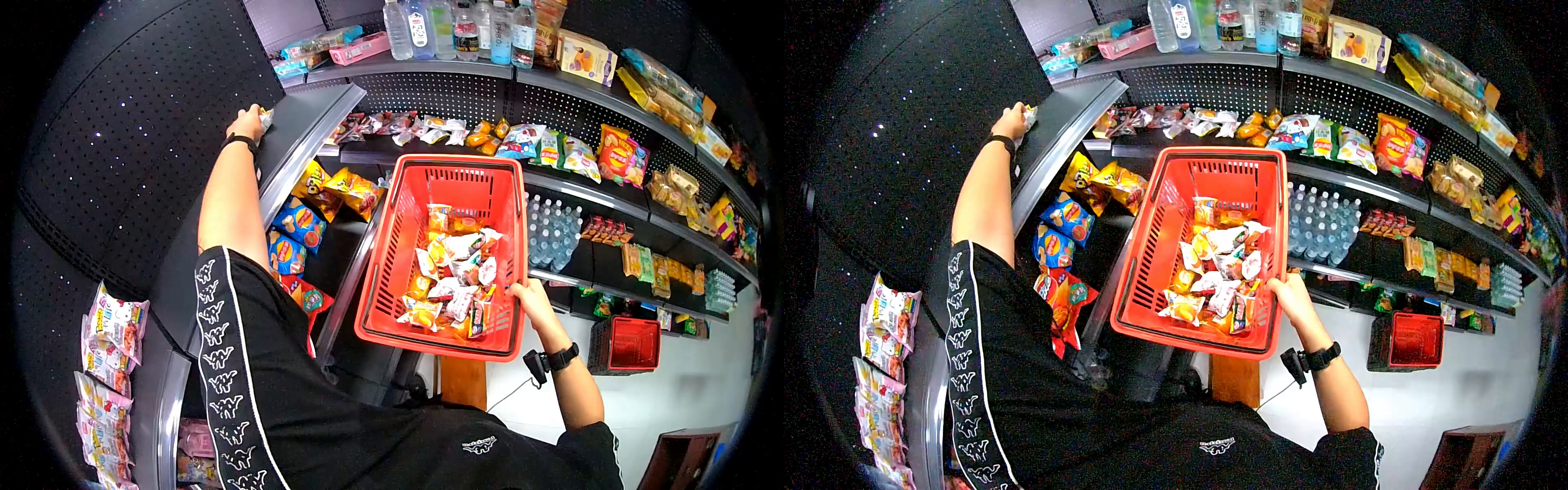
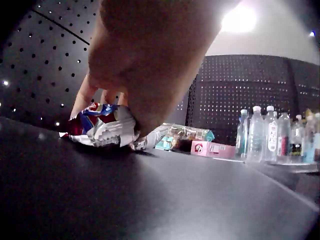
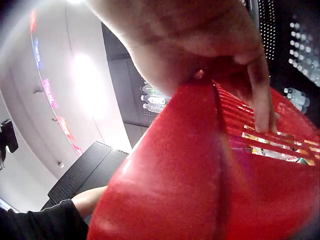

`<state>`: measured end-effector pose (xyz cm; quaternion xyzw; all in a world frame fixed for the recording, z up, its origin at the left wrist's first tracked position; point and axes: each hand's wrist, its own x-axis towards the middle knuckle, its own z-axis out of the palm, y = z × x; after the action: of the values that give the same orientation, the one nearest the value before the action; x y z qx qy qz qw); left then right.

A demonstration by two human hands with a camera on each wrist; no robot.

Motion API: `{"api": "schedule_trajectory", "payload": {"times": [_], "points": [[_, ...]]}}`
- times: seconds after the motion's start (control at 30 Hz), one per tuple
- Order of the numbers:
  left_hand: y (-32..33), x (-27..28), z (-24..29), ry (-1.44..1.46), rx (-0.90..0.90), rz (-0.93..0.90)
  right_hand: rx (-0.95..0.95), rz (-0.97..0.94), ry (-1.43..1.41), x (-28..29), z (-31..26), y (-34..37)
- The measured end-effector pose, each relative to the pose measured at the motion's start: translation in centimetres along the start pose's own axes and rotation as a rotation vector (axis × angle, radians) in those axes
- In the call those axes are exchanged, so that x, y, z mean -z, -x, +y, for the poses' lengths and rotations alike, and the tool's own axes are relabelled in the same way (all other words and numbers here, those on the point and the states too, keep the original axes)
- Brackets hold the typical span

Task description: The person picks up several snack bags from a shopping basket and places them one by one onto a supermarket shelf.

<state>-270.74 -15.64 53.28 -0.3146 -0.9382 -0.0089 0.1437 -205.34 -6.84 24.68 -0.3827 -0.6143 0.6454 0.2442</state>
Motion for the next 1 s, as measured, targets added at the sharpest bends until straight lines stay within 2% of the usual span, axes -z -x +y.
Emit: {"api": "schedule_trajectory", "payload": {"times": [0.1,0.27,0.37,0.53,0.8,0.83,0.9,0.97,1.0], "points": [[0.4,0.3,-0.9,0.084,-0.114,0.146,-0.019,0.000,0.035,0.5,0.4,0.8],[4.2,2.0,-0.5,0.040,-0.125,-0.003,-0.029,0.012,0.016,0.8,2.1,2.0],[4.1,1.1,-1.3,0.124,-0.102,-0.100,-0.039,0.024,-0.005,0.8,3.2,3.0],[3.9,-0.3,-3.1,0.247,-0.131,-0.135,-0.029,0.079,-0.001,1.0,6.6,5.1],[5.0,0.5,-5.9,0.368,-0.329,0.071,-0.098,0.101,0.043,2.2,8.6,7.8],[5.5,1.8,-4.8,0.309,-0.346,0.119,-0.087,0.096,0.056,2.4,8.8,8.1],[5.6,4.0,-2.3,0.294,-0.493,0.274,-0.079,0.093,0.086,2.6,8.8,8.6],[12.9,8.3,3.7,0.336,-0.607,0.403,-0.070,0.102,0.074,2.5,9.6,8.9],[17.1,9.7,6.5,0.363,-0.664,0.405,-0.069,0.103,0.057,2.5,9.8,9.0]]}}
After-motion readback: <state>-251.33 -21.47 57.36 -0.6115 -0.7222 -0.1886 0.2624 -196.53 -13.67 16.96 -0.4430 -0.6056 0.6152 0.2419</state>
